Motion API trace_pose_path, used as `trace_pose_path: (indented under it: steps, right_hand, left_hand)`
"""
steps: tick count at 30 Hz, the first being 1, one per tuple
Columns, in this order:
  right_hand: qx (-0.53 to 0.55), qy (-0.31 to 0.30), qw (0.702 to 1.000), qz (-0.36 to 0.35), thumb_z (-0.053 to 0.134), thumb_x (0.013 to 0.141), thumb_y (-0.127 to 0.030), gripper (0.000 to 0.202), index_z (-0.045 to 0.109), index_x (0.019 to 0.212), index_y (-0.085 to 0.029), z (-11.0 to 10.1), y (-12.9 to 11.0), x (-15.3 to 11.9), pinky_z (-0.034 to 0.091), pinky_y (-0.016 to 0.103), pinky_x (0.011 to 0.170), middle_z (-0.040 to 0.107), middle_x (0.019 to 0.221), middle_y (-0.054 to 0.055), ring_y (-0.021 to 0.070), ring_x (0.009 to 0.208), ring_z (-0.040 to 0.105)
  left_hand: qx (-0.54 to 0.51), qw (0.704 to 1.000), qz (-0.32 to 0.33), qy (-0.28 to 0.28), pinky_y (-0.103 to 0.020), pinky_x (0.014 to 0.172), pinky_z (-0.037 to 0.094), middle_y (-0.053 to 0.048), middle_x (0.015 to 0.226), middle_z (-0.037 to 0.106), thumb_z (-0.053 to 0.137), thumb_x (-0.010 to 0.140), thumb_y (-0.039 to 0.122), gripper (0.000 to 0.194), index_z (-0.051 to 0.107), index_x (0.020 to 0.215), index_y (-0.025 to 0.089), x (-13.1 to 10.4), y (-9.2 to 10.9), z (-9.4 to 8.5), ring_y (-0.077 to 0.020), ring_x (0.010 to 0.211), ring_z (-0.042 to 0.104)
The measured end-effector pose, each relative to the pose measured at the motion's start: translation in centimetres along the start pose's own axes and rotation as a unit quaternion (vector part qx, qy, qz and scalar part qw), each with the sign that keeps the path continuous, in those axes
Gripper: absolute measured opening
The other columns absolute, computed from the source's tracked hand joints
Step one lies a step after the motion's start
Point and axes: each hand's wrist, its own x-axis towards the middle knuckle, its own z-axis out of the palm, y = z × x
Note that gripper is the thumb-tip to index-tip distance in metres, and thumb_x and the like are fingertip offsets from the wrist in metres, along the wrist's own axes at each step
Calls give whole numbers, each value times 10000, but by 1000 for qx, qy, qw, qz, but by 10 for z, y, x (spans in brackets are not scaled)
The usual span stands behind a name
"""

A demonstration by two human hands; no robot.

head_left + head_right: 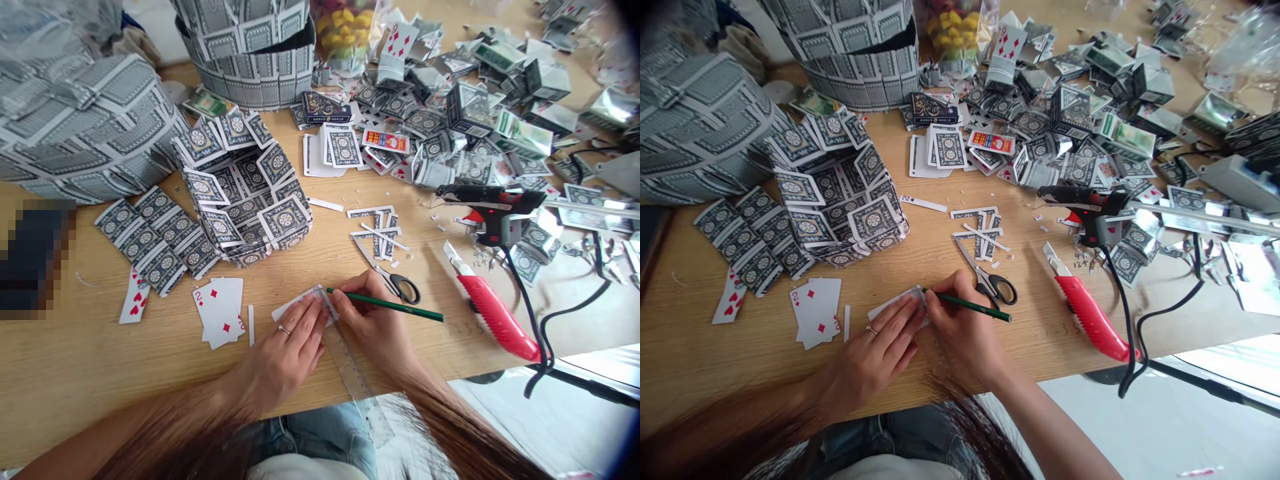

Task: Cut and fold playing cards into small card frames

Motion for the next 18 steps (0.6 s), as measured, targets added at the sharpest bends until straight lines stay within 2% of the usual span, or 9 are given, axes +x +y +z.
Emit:
trace_pose_path:
  steps: [10, 18]
  right_hand:
    - [5, -19, 1000, -9, 612, 885, -351, 169, 534, 821, -215, 0, 5, -1, 437, 232, 504, 606, 701, -12, 118, 577, 536]
    - [-6, -1, 1000, -17, 614, 882, -345, 168, 531, 814, -216, 1, 5, -2, 427, 225, 497, 596, 681, -25, 108, 554, 514]
  left_hand:
    - [-2, 1000, -7, 1, -331, 1140, 388, -140, 1366, 593, 485, 960, 246, 404, 571, 1296, 39, -1, 0, 2, -237, 1305, 523]
    - [-4, 1000, -8, -4, -333, 1144, 378, -138, 1363, 596, 481, 962, 234, 395, 573, 1292, 38, -1, 1, 1, -233, 1309, 518]
